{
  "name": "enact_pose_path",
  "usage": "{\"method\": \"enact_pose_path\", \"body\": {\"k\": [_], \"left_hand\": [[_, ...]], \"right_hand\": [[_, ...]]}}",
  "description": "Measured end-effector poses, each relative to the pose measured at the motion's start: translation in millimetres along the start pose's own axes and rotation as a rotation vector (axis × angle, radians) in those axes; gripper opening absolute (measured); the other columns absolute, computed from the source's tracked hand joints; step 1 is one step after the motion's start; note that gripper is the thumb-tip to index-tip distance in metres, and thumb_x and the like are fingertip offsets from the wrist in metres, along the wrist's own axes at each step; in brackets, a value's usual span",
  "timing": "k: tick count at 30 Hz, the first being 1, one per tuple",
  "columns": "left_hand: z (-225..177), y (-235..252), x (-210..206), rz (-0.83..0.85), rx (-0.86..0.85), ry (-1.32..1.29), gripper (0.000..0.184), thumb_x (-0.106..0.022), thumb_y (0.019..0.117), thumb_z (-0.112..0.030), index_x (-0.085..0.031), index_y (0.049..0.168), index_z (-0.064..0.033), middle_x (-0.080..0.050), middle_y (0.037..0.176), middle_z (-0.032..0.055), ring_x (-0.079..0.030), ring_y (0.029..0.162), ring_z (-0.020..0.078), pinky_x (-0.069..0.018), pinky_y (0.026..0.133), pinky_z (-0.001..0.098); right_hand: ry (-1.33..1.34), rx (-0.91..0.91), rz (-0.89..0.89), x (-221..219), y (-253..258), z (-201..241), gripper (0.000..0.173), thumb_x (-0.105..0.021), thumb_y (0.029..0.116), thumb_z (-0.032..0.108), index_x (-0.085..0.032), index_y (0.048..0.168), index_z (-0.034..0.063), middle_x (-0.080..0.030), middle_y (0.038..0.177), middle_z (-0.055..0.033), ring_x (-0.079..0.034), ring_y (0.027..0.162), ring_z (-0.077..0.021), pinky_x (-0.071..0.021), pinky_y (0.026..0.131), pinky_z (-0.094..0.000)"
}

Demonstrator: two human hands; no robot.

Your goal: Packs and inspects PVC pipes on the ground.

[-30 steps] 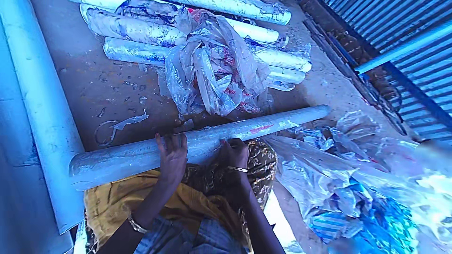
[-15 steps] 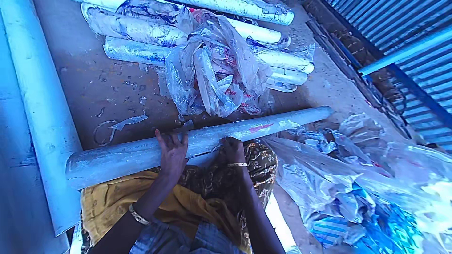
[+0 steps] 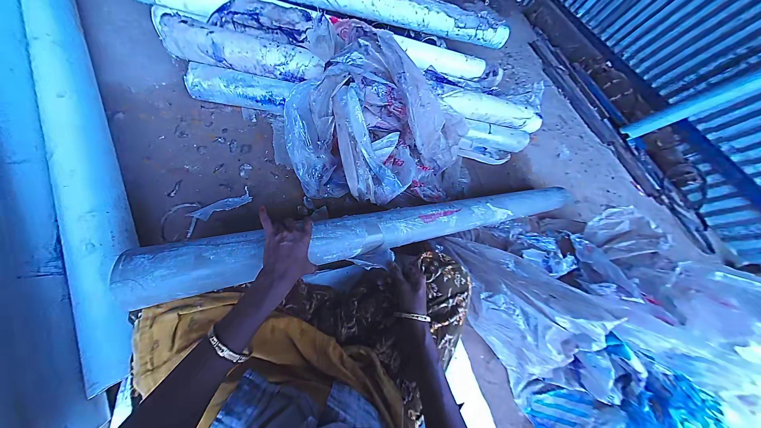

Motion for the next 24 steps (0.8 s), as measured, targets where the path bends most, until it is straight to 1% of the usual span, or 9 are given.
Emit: {"method": "enact_pose_path", "body": {"k": [3,5,8,11,13,15,17,20,24], "left_hand": [[1,2,-2,-0.016,0.005,0.015,0.106,-0.089,0.0749,-0.049,-0.037,0.156,-0.0038,-0.056,0.138,0.0298,-0.048,0.135,0.0484,0.0022,0.119,0.0727],[2,3,-1,-0.007,0.004,-0.002,0.104,-0.089,0.0748,-0.050,-0.040,0.155,-0.0053,-0.057,0.137,0.0281,-0.047,0.136,0.0484,0.0031,0.118,0.0731],[3,4,-1,-0.011,-0.005,-0.017,0.103,-0.089,0.0757,-0.047,-0.038,0.156,-0.0057,-0.060,0.134,0.0256,-0.048,0.135,0.0467,0.0048,0.118,0.0723],[0,-3,-8,-0.101,-0.023,-0.008,0.109,-0.088,0.0766,-0.046,-0.030,0.161,-0.0078,-0.053,0.141,0.0311,-0.042,0.138,0.0521,0.0035,0.117,0.0746],[-3,-11,-26,-0.294,-0.090,-0.045,0.111,-0.090,0.0764,-0.040,-0.026,0.164,-0.0133,-0.037,0.154,0.0361,-0.030,0.146,0.0555,0.0027,0.115,0.0786],[-4,-14,-45,-0.528,-0.176,-0.055,0.105,-0.091,0.0749,-0.031,-0.034,0.162,-0.0164,-0.037,0.154,0.0373,-0.030,0.147,0.0568,-0.0052,0.113,0.0815],[-2,-9,-48,-0.604,-0.195,-0.020,0.101,-0.092,0.0731,-0.018,-0.039,0.159,-0.0156,-0.044,0.148,0.0385,-0.036,0.142,0.0591,-0.0096,0.112,0.0814],[1,7,-29,-0.435,-0.165,0.034,0.102,-0.093,0.0696,-0.021,-0.042,0.156,-0.0097,-0.053,0.137,0.0358,-0.049,0.130,0.0553,-0.0051,0.116,0.0767],[10,25,-2,-0.182,-0.143,-0.003,0.101,-0.093,0.0726,-0.038,-0.042,0.155,-0.0068,-0.064,0.126,0.0286,-0.054,0.127,0.0490,0.0027,0.117,0.0751]], "right_hand": [[-0.048,0.054,-0.022,11,3,17,0.019,-0.053,0.1053,0.006,-0.064,0.094,-0.0055,-0.064,0.066,0.0003,-0.063,0.055,-0.0033,-0.0571,0.056,-0.0205],[-0.154,0.075,-0.029,21,7,27,0.029,-0.048,0.1084,0.017,-0.065,0.095,-0.0040,-0.062,0.066,0.0005,-0.061,0.055,-0.0040,-0.0551,0.057,-0.0224],[-0.228,-0.176,0.155,10,14,24,0.057,-0.031,0.1136,0.037,-0.065,0.097,-0.0055,-0.068,0.071,-0.0084,-0.068,0.060,-0.0136,-0.0583,0.059,-0.0293],[-0.208,-0.407,0.314,-23,22,9,0.073,-0.023,0.1123,0.049,-0.068,0.101,-0.0082,-0.073,0.078,-0.0147,-0.071,0.065,-0.0194,-0.0577,0.063,-0.0336],[-0.140,-0.453,0.212,-40,25,3,0.060,-0.039,0.1114,0.043,-0.066,0.093,-0.0069,-0.071,0.068,-0.0124,-0.069,0.056,-0.0172,-0.0573,0.056,-0.0302],[-0.007,-0.379,0.104,-50,25,3,0.036,-0.050,0.1100,0.026,-0.058,0.094,-0.0056,-0.061,0.060,-0.0075,-0.063,0.048,-0.0134,-0.0569,0.052,-0.0272],[0.103,-0.290,0.052,-53,25,4,0.024,-0.047,0.1098,0.013,-0.053,0.093,-0.0026,-0.049,0.058,-0.0001,-0.052,0.045,-0.0075,-0.0531,0.050,-0.0233],[0.065,-0.199,0.065,-45,27,7,0.029,-0.046,0.1085,0.006,-0.051,0.080,0.0020,-0.044,0.056,0.0034,-0.045,0.043,-0.0036,-0.0472,0.047,-0.0188],[-0.174,-0.080,0.172,-25,31,7,0.024,-0.049,0.1074,0.009,-0.058,0.088,-0.0035,-0.047,0.059,0.0036,-0.047,0.047,-0.0024,-0.0459,0.051,-0.0193]]}}
Point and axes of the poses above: each hand's wrist, its own y-axis towards the middle knuckle, its own x-axis out of the back of the hand, z = x × y, the point moved 4 cm from there along y, towards the middle knuckle
